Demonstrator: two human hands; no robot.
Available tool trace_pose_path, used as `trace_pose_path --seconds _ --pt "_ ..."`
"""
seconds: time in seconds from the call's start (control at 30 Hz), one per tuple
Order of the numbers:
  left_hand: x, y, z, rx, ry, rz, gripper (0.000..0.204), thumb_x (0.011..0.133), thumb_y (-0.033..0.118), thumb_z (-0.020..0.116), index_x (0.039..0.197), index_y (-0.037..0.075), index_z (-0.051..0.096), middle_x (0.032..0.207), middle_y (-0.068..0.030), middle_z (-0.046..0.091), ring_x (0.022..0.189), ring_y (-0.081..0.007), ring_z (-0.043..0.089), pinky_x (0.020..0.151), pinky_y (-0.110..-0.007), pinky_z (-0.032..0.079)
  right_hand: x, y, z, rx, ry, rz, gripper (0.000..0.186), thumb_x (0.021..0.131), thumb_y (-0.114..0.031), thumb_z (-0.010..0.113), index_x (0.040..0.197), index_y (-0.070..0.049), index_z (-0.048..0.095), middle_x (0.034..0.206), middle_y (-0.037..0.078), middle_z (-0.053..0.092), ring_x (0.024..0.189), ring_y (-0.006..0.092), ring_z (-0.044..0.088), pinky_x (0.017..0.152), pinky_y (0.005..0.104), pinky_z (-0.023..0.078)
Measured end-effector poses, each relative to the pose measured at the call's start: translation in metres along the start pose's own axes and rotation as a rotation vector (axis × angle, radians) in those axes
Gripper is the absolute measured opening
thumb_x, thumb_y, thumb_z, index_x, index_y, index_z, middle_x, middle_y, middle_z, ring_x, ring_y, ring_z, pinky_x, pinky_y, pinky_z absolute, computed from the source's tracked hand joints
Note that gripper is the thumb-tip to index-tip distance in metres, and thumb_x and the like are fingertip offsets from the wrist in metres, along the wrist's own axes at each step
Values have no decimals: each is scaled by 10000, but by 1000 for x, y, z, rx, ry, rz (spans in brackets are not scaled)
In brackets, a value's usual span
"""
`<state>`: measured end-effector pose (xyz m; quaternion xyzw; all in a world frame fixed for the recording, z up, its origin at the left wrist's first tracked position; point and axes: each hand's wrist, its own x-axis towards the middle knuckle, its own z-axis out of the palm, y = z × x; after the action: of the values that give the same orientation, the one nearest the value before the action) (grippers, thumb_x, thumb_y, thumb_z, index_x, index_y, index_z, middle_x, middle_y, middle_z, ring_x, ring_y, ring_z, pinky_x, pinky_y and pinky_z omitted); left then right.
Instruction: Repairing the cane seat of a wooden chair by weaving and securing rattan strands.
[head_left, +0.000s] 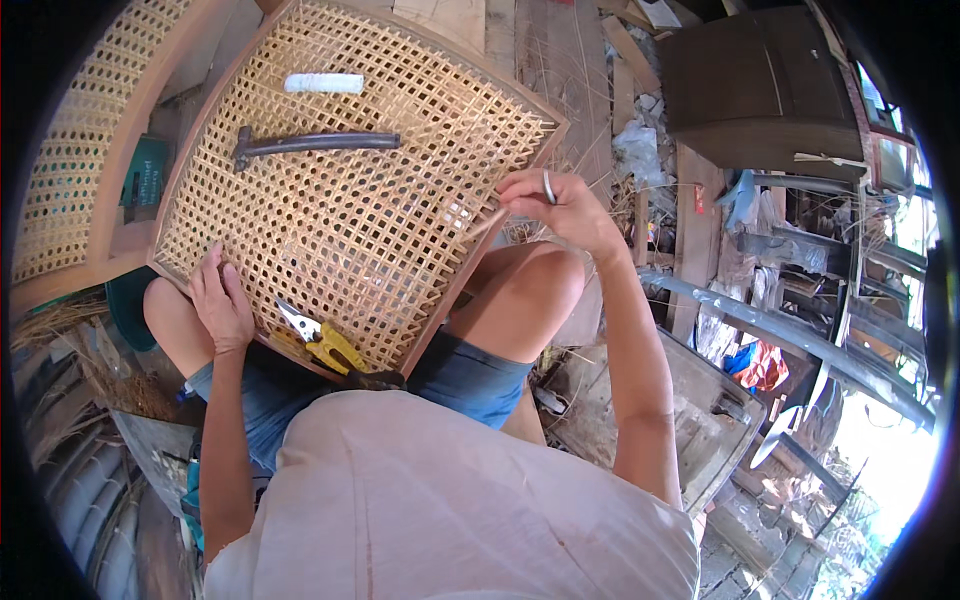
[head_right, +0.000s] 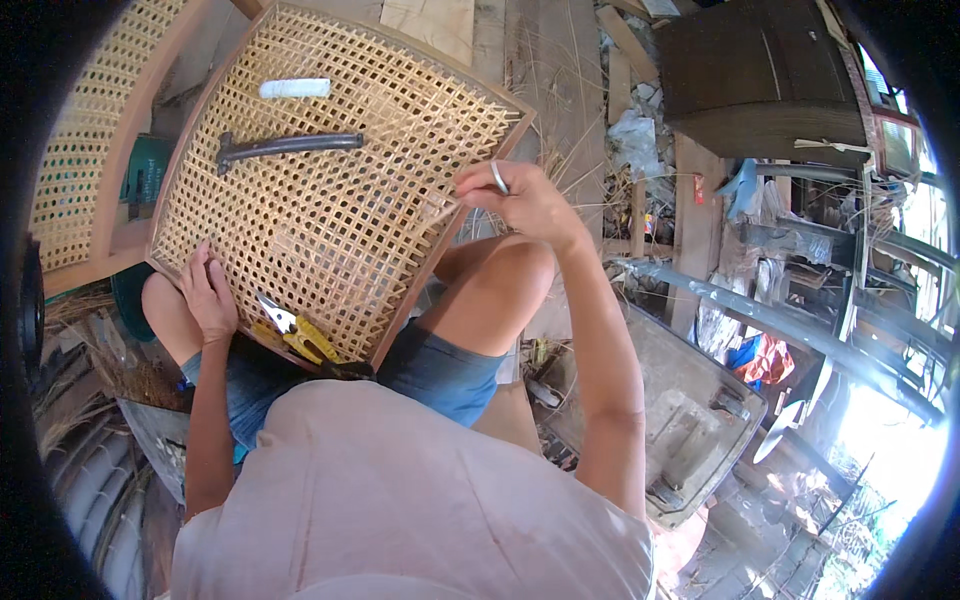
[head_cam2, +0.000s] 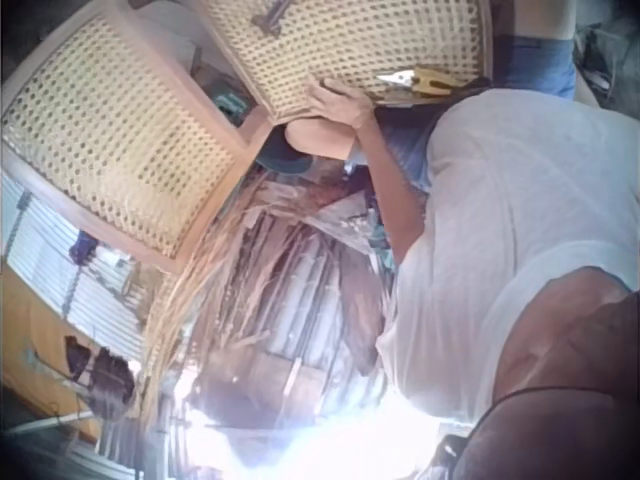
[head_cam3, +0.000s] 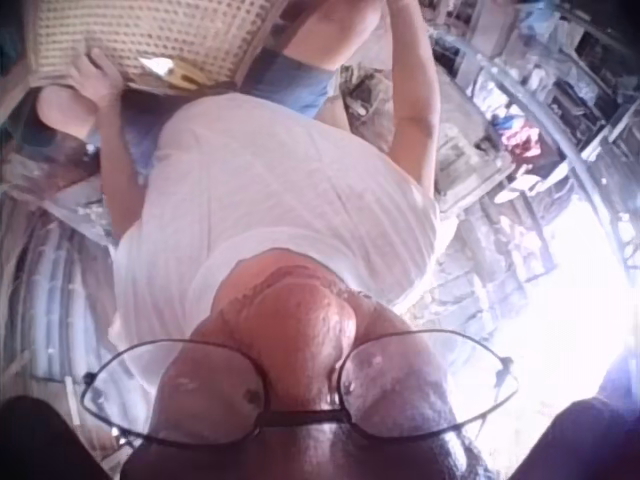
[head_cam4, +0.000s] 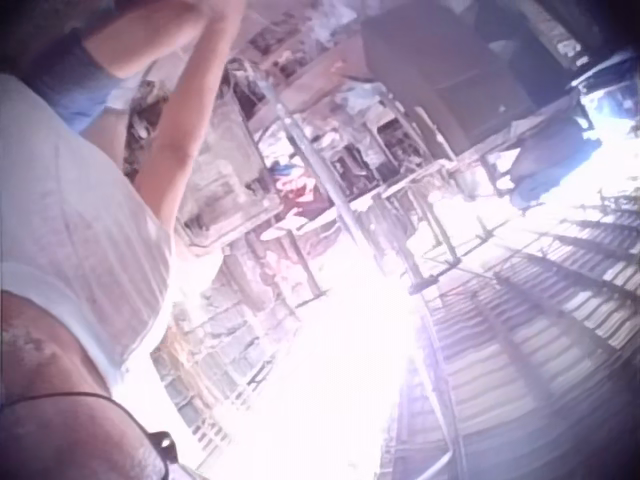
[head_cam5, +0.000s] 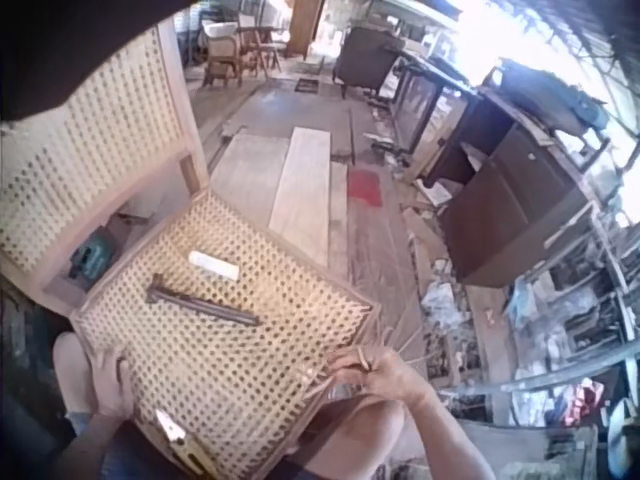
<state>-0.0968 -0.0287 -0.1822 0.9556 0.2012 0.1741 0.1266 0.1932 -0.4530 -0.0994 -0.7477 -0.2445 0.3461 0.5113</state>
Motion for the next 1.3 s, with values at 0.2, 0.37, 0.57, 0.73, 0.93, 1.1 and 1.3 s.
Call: trace_pose_path --seconds 0.2,0.37,0.57,0.73,0.93,1.1,1.3 --pt "6 0 5 20 24 -24 385 1003 122 505 1378 67 570 1215 -145 635 1122 -317 574 1041 -450 402 28 -8 20 -305 -86 -41 124 981 -144 613 1064 -65 661 851 147 725 806 291 723 747 411 564" --pt "6 2 4 48 3 -20 352 998 103 522 1339 63 594 1148 -139 643 1069 -312 586 1001 -434 429 33 -16 -7 -971 -107 -74 169 992 -225 574 1136 -141 600 805 236 654 834 449 656 713 548 512" --pt "9 3 1 39 55 34 333 1004 143 545 1321 54 594 1142 -153 650 1060 -344 589 965 -462 444 32 23 -18 -930 15 -142 177 980 -219 599 1146 -162 618 924 216 686 907 451 647 755 532 516" --pt "7 4 0 68 58 -11 323 992 183 554 1295 77 592 1107 -154 648 1042 -355 582 949 -477 442 18 24 -22 -277 181 44 250 1044 -243 544 1149 -30 622 1009 43 702 890 193 668 824 399 531" --pt "5 8 2 44 157 12 418 990 223 527 1379 73 551 1378 -133 571 1299 -328 515 1103 -479 375 -10 -45 39 -578 791 -292 284 1083 -350 481 1172 -122 625 917 67 710 796 260 705 745 426 548" --pt "6 5 3 92 40 30 538 1008 308 497 1489 69 472 1550 -163 453 1446 -375 402 1194 -522 286 21 -34 215 -784 388 -158 259 989 -409 625 1056 -161 587 835 126 729 747 361 721 695 494 556" --pt "1 -4 6 203 -196 63 614 1076 420 341 1604 106 337 1669 -191 289 1559 -369 226 1259 -537 150 30 -30 249 -1061 562 -329 294 887 -341 716 1096 -137 674 1073 125 691 1079 307 646 860 500 508"
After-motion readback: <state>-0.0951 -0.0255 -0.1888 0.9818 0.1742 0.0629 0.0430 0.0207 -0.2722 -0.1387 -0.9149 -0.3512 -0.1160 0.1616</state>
